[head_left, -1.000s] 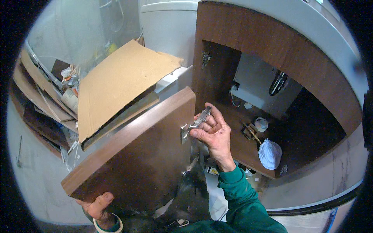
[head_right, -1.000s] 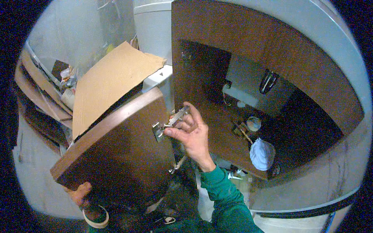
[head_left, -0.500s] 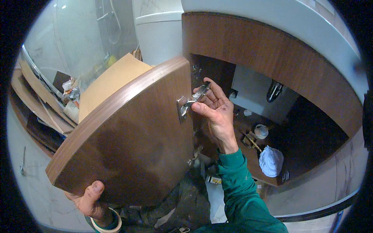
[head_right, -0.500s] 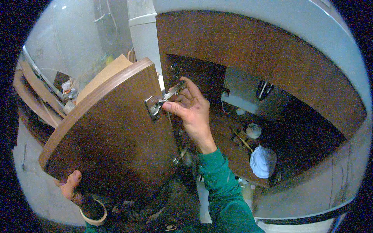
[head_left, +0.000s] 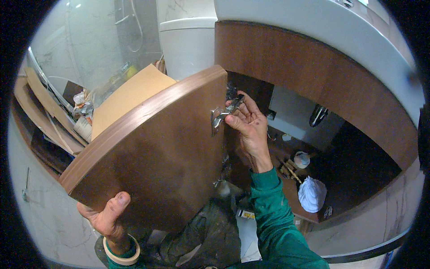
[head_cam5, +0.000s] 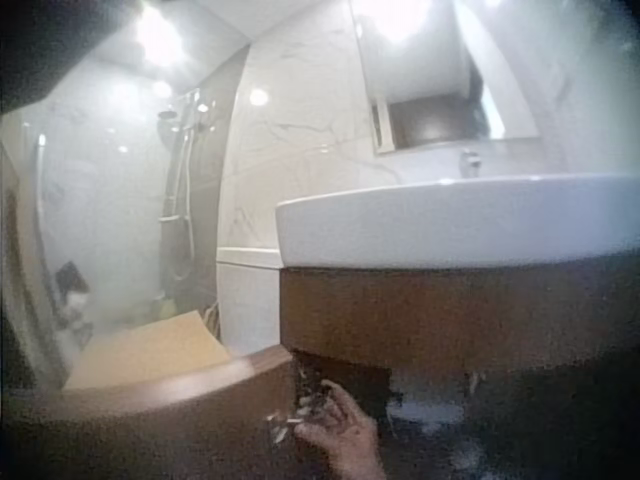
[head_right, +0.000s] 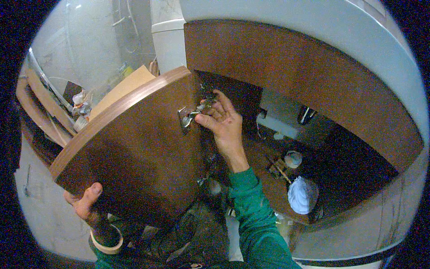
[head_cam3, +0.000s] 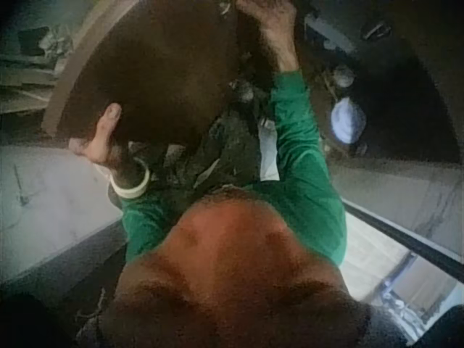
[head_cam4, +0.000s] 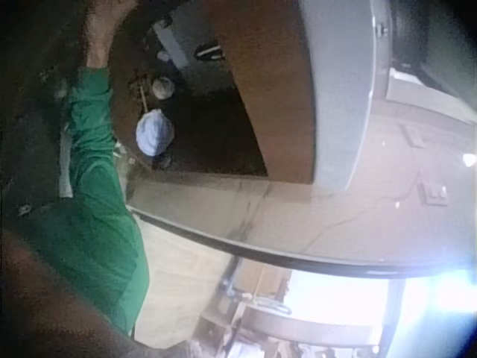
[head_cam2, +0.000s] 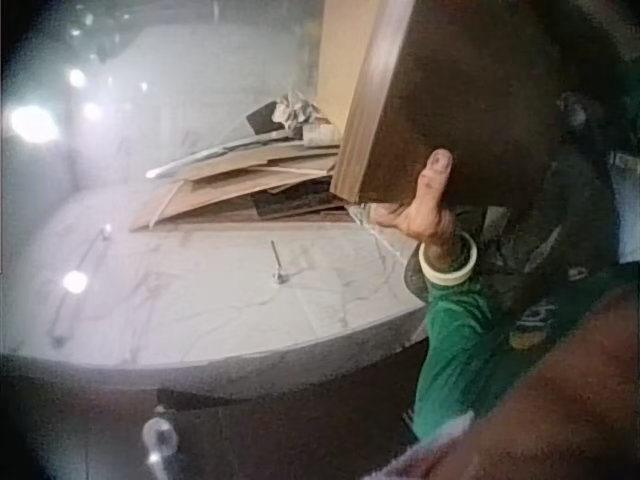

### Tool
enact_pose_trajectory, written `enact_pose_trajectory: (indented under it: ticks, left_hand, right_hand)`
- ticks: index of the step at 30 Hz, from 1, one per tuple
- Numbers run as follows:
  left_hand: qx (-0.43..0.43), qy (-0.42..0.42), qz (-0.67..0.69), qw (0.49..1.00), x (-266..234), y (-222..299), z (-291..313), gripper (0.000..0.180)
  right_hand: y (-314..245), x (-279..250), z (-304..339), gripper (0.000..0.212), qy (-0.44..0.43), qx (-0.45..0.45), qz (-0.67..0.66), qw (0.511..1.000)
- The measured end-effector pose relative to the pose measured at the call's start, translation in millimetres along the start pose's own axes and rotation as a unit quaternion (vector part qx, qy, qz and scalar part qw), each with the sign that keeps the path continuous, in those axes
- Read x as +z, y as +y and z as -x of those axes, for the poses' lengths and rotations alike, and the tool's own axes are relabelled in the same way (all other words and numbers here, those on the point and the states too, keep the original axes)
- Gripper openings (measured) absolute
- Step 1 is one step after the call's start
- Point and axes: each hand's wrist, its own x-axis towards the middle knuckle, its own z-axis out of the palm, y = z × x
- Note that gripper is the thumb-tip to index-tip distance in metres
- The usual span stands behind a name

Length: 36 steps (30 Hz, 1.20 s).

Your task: The person kneels and installs metal hinges onto a wooden cabinet door, repeatedly aligning and securing them by hand. The person briefly wipes the door with a cloth before continuing to attach the hinges.

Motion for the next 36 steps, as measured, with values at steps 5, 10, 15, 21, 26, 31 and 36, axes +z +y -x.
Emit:
enact_pose_trajectory:
  ticks: [5,10,15,21,26,31,36]
  left_hand:
    - [-0.078,-0.007,0.078,0.994,12.8,2.7,-5.2,0.041]
    - [-0.061,0.061,0.085,0.993,27.5,-3.0,-6.6,0.040]
    - [-0.105,0.037,0.111,0.988,30.2,-0.2,-10.9,0.036]
    - [-0.071,0.022,0.034,0.997,25.2,-11.3,-11.6,0.031]
    - [-0.096,-0.026,-0.003,0.995,11.4,-15.4,-10.2,0.011]
    - [-0.064,0.008,-0.018,0.998,18.2,-17.7,-14.0,0.029]
    - [-0.067,0.048,0.019,0.996,23.0,-25.1,-14.2,0.034]
  right_hand:
    - [2.8,-6.6,-6.5,0.079,0.012,0.004,0.037,0.999]
    - [0.1,-7.4,-10.8,0.078,0.024,0.030,0.047,0.998]
    - [1.4,-7.0,-16.4,0.078,0.030,0.025,0.045,0.998]
    - [7.6,-6.9,-18.6,0.079,0.047,0.015,0.039,0.998]
    - [7.9,-6.0,-20.2,0.079,0.055,0.025,0.050,0.997]
    - [7.9,-5.5,-21.0,0.080,0.059,0.025,0.057,0.996]
    - [9.8,-3.1,-20.4,0.081,0.077,0.033,0.068,0.994]
